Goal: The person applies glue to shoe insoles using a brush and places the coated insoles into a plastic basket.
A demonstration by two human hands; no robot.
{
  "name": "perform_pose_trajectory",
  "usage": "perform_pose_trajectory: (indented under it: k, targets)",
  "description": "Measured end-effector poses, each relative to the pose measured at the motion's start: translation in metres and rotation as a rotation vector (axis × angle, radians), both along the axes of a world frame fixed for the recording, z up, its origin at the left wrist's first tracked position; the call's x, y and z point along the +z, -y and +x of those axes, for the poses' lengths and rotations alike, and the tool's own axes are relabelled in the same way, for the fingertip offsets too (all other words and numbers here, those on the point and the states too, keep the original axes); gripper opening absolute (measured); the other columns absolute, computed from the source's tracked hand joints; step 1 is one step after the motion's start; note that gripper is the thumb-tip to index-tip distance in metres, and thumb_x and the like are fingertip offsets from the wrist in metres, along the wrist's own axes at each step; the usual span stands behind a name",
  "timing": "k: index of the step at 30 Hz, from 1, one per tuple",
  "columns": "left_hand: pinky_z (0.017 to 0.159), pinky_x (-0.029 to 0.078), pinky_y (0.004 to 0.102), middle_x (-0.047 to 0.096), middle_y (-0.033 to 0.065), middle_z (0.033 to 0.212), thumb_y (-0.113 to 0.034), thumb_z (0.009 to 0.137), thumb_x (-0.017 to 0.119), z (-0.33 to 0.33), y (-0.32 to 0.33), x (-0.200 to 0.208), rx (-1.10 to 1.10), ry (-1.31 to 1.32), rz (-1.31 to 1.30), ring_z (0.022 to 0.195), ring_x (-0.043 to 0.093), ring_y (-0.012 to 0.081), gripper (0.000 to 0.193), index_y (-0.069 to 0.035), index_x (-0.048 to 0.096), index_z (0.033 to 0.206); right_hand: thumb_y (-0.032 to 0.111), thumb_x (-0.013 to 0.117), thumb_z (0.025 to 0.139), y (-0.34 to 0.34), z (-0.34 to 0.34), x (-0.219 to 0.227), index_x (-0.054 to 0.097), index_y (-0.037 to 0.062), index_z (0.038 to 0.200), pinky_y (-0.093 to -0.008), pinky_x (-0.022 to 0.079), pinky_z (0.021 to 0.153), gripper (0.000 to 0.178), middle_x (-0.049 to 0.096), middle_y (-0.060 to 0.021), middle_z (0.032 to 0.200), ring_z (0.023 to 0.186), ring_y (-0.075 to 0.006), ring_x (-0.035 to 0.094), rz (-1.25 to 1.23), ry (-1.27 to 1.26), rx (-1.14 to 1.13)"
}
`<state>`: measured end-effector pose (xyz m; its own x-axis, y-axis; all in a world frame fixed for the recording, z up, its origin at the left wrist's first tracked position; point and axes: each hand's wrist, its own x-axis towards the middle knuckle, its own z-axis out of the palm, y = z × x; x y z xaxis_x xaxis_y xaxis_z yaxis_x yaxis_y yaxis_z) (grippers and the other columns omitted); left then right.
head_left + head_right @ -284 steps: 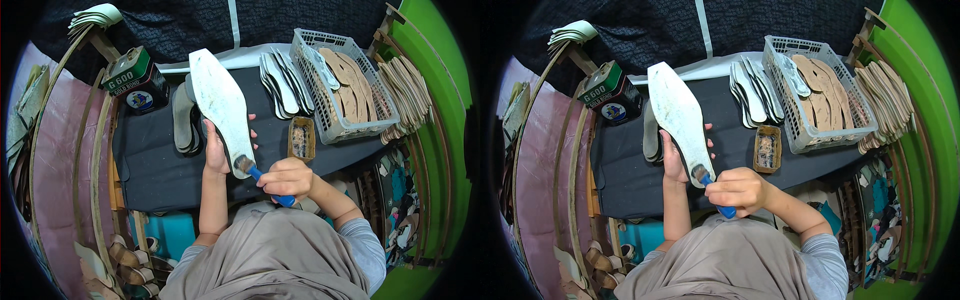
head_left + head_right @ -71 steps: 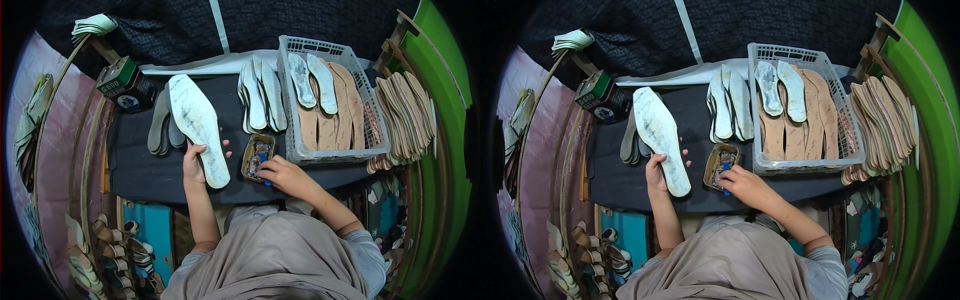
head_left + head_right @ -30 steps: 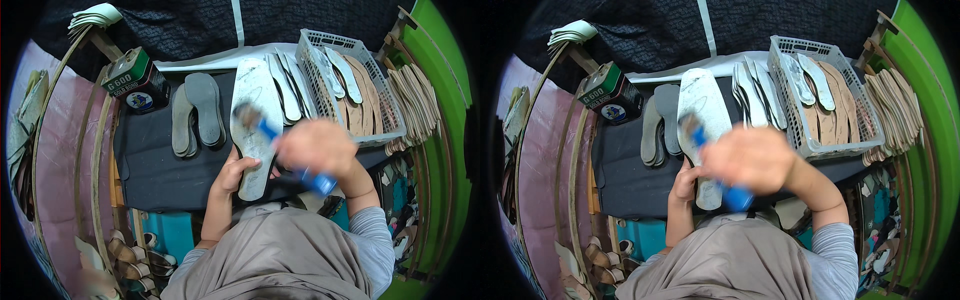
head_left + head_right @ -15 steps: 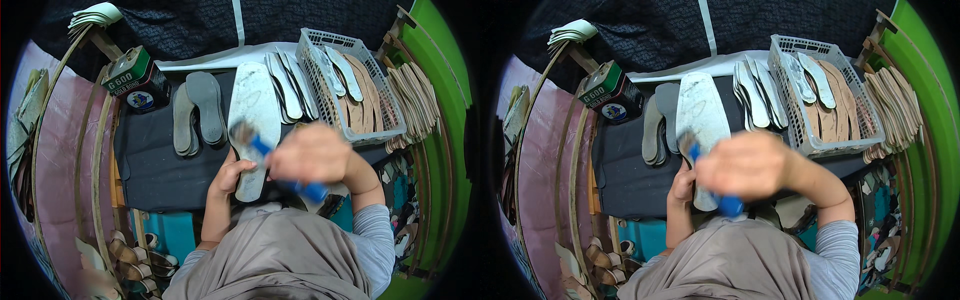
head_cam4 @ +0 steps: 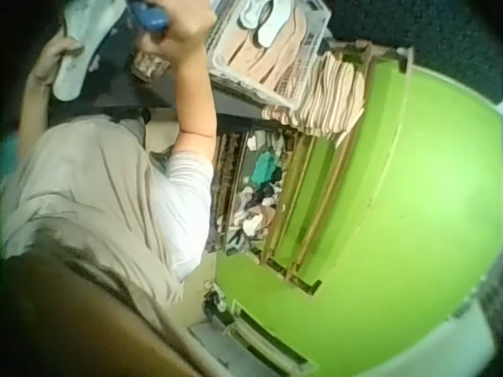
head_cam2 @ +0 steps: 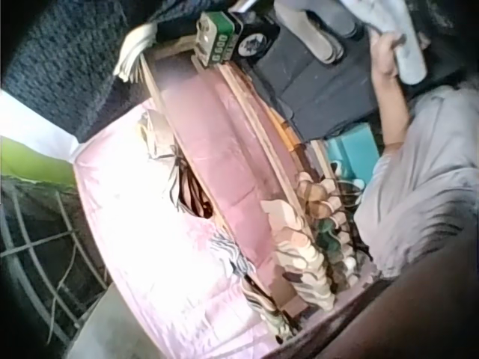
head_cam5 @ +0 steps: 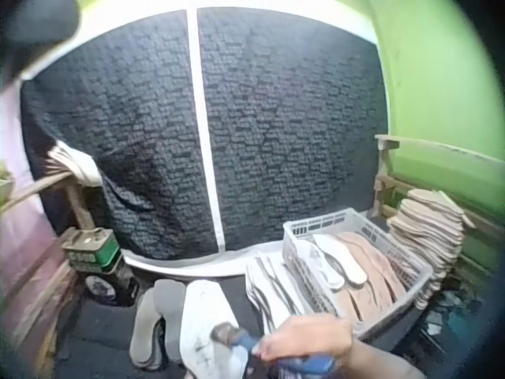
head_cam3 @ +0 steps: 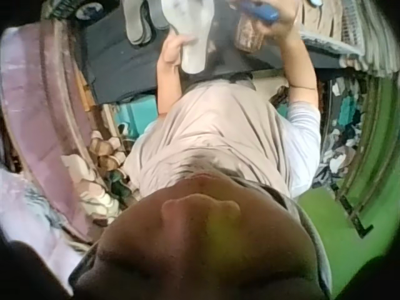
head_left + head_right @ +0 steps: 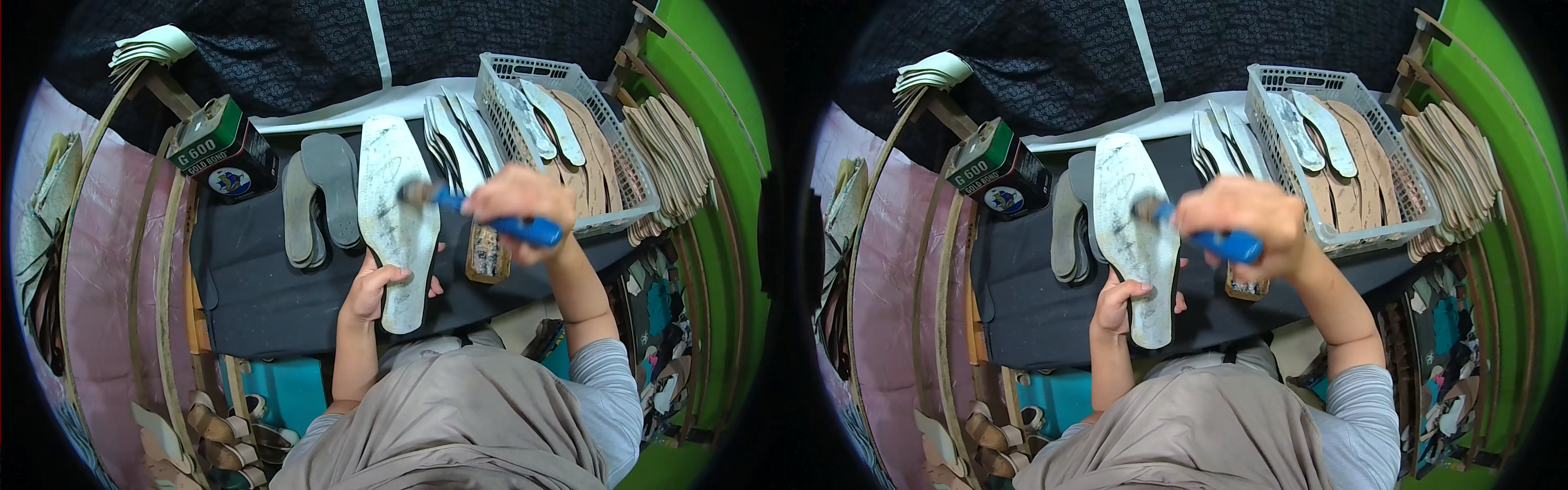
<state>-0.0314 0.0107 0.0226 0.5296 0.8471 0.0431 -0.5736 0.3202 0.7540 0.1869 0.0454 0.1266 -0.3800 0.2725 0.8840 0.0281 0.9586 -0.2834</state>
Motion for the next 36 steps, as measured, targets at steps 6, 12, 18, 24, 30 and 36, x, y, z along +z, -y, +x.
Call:
perform_pose_trajectory:
  k: [6, 12, 18, 24, 30, 36]
  targets:
    - [0.064, 0.053, 0.0431, 0.049, 0.0319, 0.120, -0.005, 0.069, 0.051, 0.003, 0.002, 0.008, -0.036, -0.002, 0.001, 0.074, 0.062, 0.0395, 0.071, 0.003, 0.025, 0.135, -0.002, 0.062, 0.062, -0.015, -0.003, 0.004, 0.063, 0.0002, 0.086, -0.0306, 0.051, 0.062, 0.024, 0.066, -0.0139, 0.081, 0.071, -0.0244, 0.065, 0.197, -0.066, -0.237]
    - [0.062, 0.053, 0.0436, 0.052, 0.0295, 0.116, -0.005, 0.068, 0.049, -0.013, -0.010, -0.004, 0.146, -0.028, -0.028, 0.071, 0.062, 0.0383, 0.061, 0.006, 0.036, 0.127, 0.002, 0.063, 0.057, 0.014, -0.007, -0.029, 0.065, -0.0010, 0.081, -0.0308, 0.050, 0.058, 0.024, 0.066, -0.0143, 0.076, 0.065, -0.0239, 0.064, -0.102, 0.017, -0.023]
    - [0.066, 0.052, 0.0450, 0.050, 0.0307, 0.119, -0.005, 0.068, 0.048, 0.001, -0.002, 0.007, 0.048, 0.083, 0.014, 0.072, 0.062, 0.0383, 0.065, 0.007, 0.033, 0.130, -0.005, 0.062, 0.062, -0.008, -0.016, -0.011, 0.062, -0.0015, 0.088, -0.0287, 0.051, 0.060, 0.026, 0.066, -0.0144, 0.080, 0.071, -0.0240, 0.066, 0.101, -0.171, -0.145]
    - [0.067, 0.052, 0.0413, 0.049, 0.0307, 0.119, -0.031, 0.086, 0.044, 0.006, -0.011, -0.007, 0.027, 0.071, 0.121, 0.073, 0.062, 0.0337, 0.058, 0.004, 0.034, 0.131, -0.005, 0.060, 0.056, -0.014, -0.026, -0.014, 0.062, -0.0003, 0.087, -0.0294, 0.050, 0.064, 0.031, 0.066, -0.0147, 0.083, 0.070, -0.0235, 0.064, 0.092, -0.164, -0.158]
    - [0.068, 0.052, 0.0437, 0.048, 0.0186, 0.125, -0.072, 0.085, 0.018, 0.002, -0.037, -0.006, 0.290, 0.181, 0.115, 0.088, 0.059, 0.0263, 0.082, -0.009, 0.030, 0.137, 0.004, 0.064, 0.058, 0.030, -0.036, -0.066, 0.063, -0.0036, 0.087, -0.0309, 0.049, 0.057, 0.030, 0.065, -0.0147, 0.082, 0.064, -0.0252, 0.060, -0.061, -0.006, 0.050]
    - [0.068, 0.052, 0.0429, 0.048, 0.0178, 0.125, -0.069, 0.087, 0.019, 0.009, -0.027, 0.002, 0.345, 0.246, 0.069, 0.090, 0.058, 0.0252, 0.079, -0.010, 0.030, 0.137, 0.000, 0.066, 0.060, 0.029, -0.037, -0.055, 0.063, -0.0044, 0.087, -0.0316, 0.049, 0.057, 0.028, 0.065, -0.0143, 0.084, 0.064, -0.0254, 0.060, -0.039, -0.055, -0.002]
